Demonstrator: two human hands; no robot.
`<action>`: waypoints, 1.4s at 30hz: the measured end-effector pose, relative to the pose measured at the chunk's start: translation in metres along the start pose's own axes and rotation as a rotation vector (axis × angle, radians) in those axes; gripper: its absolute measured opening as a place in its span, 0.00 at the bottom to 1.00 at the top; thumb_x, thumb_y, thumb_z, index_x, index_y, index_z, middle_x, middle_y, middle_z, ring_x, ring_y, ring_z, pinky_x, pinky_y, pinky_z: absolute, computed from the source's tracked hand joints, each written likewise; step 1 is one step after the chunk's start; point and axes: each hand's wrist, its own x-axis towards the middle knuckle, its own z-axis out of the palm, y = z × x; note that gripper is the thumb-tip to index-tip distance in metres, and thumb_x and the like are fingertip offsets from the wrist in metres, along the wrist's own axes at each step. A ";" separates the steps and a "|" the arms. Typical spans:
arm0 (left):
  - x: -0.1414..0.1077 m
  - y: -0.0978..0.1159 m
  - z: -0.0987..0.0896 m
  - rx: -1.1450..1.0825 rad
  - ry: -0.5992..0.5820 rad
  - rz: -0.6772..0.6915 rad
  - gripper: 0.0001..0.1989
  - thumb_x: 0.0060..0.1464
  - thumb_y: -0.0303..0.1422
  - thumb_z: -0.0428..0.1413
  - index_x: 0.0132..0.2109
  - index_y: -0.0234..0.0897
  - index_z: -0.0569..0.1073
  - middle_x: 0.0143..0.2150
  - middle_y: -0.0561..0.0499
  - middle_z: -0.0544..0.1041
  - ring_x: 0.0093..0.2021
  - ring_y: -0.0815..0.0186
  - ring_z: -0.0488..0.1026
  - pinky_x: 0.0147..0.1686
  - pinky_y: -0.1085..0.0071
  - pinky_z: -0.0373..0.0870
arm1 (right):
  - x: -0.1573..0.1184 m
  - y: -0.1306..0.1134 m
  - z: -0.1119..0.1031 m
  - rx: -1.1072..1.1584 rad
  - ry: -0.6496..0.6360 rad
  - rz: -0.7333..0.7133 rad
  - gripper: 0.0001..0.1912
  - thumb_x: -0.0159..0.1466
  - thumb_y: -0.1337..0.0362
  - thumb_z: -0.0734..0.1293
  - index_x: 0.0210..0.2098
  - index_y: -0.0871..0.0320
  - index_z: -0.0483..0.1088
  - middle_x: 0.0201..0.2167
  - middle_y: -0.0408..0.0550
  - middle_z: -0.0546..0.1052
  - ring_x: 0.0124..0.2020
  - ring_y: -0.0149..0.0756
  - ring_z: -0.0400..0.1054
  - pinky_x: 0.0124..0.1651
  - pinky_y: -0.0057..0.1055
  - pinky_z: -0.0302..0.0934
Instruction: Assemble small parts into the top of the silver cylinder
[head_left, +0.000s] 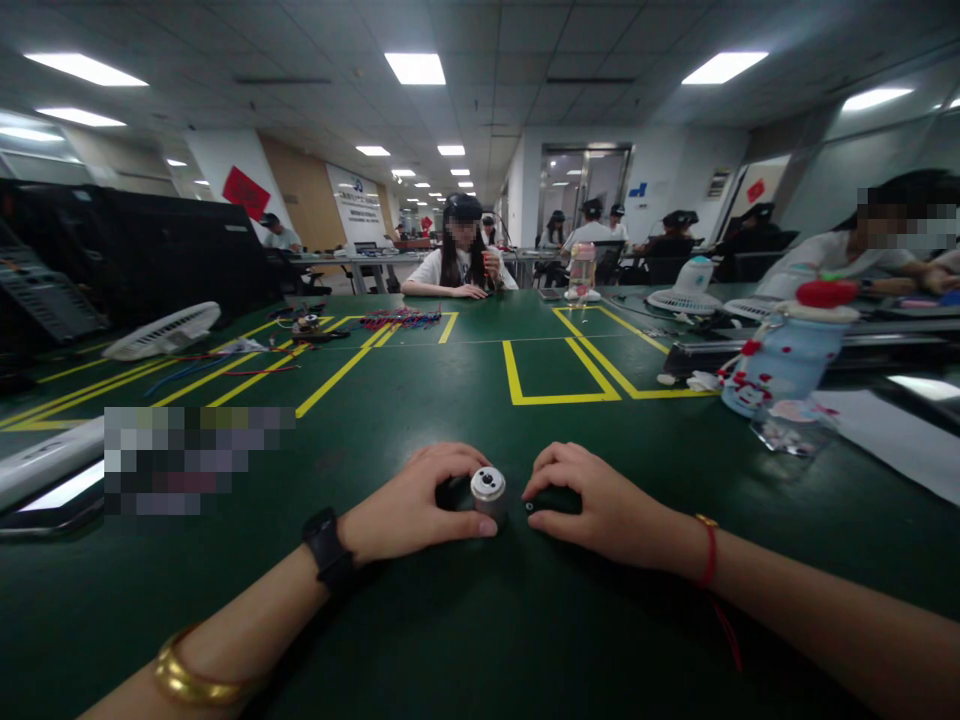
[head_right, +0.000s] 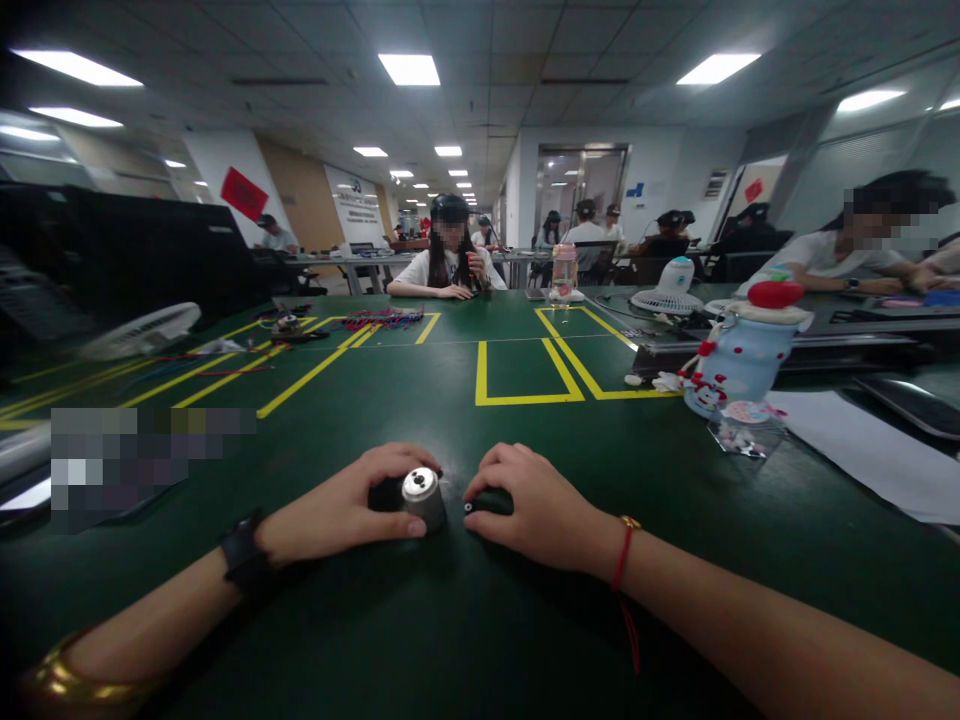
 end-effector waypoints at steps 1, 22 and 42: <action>0.000 0.000 0.000 0.003 -0.006 0.002 0.18 0.48 0.44 0.62 0.46 0.44 0.74 0.51 0.50 0.72 0.53 0.57 0.66 0.54 0.60 0.59 | 0.000 0.000 0.000 -0.002 -0.003 0.000 0.09 0.58 0.62 0.70 0.39 0.53 0.73 0.41 0.47 0.70 0.42 0.40 0.63 0.47 0.38 0.58; 0.001 0.001 0.003 0.067 -0.012 0.007 0.18 0.47 0.45 0.62 0.45 0.46 0.75 0.52 0.51 0.71 0.54 0.57 0.64 0.54 0.60 0.57 | 0.007 -0.004 -0.004 0.174 0.136 -0.001 0.05 0.61 0.67 0.67 0.37 0.56 0.74 0.39 0.46 0.72 0.40 0.35 0.66 0.43 0.33 0.62; 0.006 0.018 0.023 0.088 0.055 0.020 0.18 0.49 0.46 0.60 0.46 0.45 0.73 0.50 0.52 0.72 0.52 0.57 0.65 0.53 0.58 0.58 | 0.001 -0.024 -0.012 0.104 0.179 -0.156 0.12 0.58 0.73 0.65 0.41 0.56 0.72 0.42 0.47 0.71 0.42 0.36 0.66 0.47 0.35 0.60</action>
